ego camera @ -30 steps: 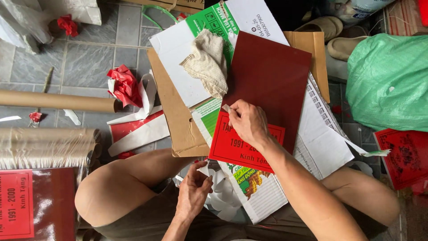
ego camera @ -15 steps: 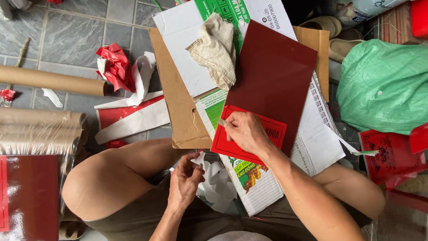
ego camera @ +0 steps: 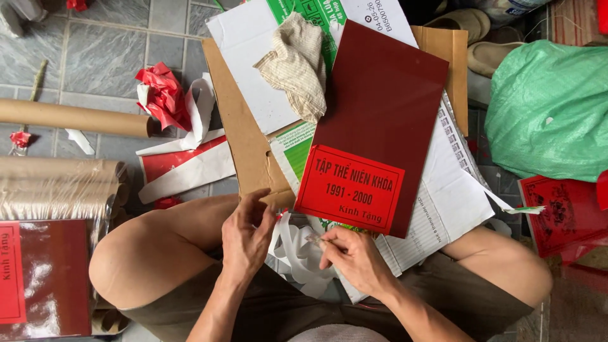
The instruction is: Manually applying a red title label to a maroon book cover using a small blade and adhesive.
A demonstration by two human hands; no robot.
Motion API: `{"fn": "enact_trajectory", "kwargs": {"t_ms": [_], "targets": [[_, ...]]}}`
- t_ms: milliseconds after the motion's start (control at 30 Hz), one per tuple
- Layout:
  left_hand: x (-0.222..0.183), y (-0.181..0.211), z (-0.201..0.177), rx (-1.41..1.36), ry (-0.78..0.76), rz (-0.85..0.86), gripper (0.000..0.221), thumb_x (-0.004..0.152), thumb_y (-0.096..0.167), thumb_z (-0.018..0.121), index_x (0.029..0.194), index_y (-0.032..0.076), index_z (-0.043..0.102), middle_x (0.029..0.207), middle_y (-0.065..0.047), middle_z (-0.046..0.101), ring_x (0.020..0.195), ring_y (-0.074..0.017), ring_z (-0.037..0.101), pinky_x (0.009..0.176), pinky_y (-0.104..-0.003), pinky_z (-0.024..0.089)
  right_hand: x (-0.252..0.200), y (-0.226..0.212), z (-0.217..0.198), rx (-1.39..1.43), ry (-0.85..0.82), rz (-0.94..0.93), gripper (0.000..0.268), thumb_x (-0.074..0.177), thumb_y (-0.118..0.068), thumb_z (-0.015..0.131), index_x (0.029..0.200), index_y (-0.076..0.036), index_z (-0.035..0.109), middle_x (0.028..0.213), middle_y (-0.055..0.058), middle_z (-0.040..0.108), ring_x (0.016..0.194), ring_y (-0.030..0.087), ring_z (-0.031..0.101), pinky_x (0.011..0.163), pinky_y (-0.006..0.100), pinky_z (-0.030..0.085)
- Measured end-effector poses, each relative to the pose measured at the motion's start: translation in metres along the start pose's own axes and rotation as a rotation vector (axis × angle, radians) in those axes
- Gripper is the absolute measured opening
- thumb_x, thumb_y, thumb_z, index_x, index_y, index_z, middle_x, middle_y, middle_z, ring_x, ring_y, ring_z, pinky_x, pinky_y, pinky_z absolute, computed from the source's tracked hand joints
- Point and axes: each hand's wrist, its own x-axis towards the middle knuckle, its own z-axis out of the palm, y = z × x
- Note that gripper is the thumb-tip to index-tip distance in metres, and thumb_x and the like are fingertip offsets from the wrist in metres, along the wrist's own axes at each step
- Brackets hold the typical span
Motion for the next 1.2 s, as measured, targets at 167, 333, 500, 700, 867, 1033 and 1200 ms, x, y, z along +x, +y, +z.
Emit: {"fn": "enact_trajectory", "kwargs": {"t_ms": [167,333,500,700,867,1033,1200], "targets": [[0.045,0.021,0.030,0.420,-0.020,0.365,0.036,0.092,0.022,0.069,0.126,0.011,0.065,0.092,-0.009,0.069,0.082,-0.0271,0.069,0.072,-0.039,0.055,-0.020,0.025,-0.004,0.138,0.199,-0.046,0.014,0.098,-0.013,0.063,0.094,-0.001,0.070,0.074,0.007,0.078,0.068,0.010,0.072,0.063,0.025,0.059],[0.057,0.019,0.048,0.740,-0.114,0.657,0.042,0.090,0.019,0.067,0.132,0.019,0.065,0.096,-0.007,0.062,0.092,-0.0266,0.062,0.079,-0.042,0.053,-0.029,0.037,-0.012,0.175,0.395,-0.092,0.015,0.098,-0.013,0.061,0.096,-0.002,0.070,0.081,0.007,0.079,0.073,0.011,0.073,0.064,0.027,0.061],[0.067,0.027,0.051,0.937,-0.177,0.684,0.058,0.089,0.024,0.067,0.145,0.018,0.055,0.099,-0.008,0.059,0.090,-0.0266,0.059,0.076,-0.042,0.049,-0.024,0.041,-0.017,0.145,0.452,-0.174,0.013,0.098,-0.012,0.061,0.100,-0.001,0.069,0.086,0.006,0.080,0.076,0.011,0.076,0.067,0.026,0.064],[0.069,0.023,0.056,0.980,-0.137,0.679,0.058,0.094,0.029,0.063,0.150,0.018,0.050,0.101,-0.008,0.060,0.090,-0.0269,0.059,0.076,-0.043,0.050,-0.011,0.031,-0.026,0.066,0.489,-0.301,0.011,0.100,-0.010,0.062,0.101,-0.001,0.068,0.089,0.008,0.080,0.083,0.011,0.077,0.073,0.026,0.063],[0.076,0.031,0.064,0.931,-0.140,0.570,0.057,0.096,0.031,0.059,0.149,0.014,0.049,0.101,-0.011,0.062,0.088,-0.0304,0.062,0.075,-0.047,0.053,0.000,0.048,-0.030,0.101,0.485,-0.223,0.012,0.099,-0.010,0.061,0.103,-0.002,0.069,0.089,0.006,0.079,0.079,0.011,0.076,0.069,0.027,0.064],[0.085,0.038,0.053,0.875,-0.185,0.420,0.050,0.101,0.031,0.054,0.147,0.012,0.049,0.099,-0.014,0.065,0.081,-0.0338,0.067,0.071,-0.047,0.055,0.006,0.058,-0.033,0.244,0.478,-0.258,0.012,0.101,-0.009,0.060,0.105,-0.001,0.068,0.089,0.008,0.077,0.079,0.013,0.074,0.072,0.028,0.063],[0.057,0.008,0.023,0.452,-0.077,0.625,0.047,0.102,0.016,0.054,0.147,0.004,0.050,0.096,-0.015,0.065,0.080,-0.0318,0.067,0.073,-0.044,0.056,0.005,0.049,-0.040,0.268,0.431,-0.213,0.014,0.100,-0.012,0.060,0.104,-0.002,0.068,0.089,0.007,0.077,0.077,0.011,0.074,0.067,0.026,0.065]]}}
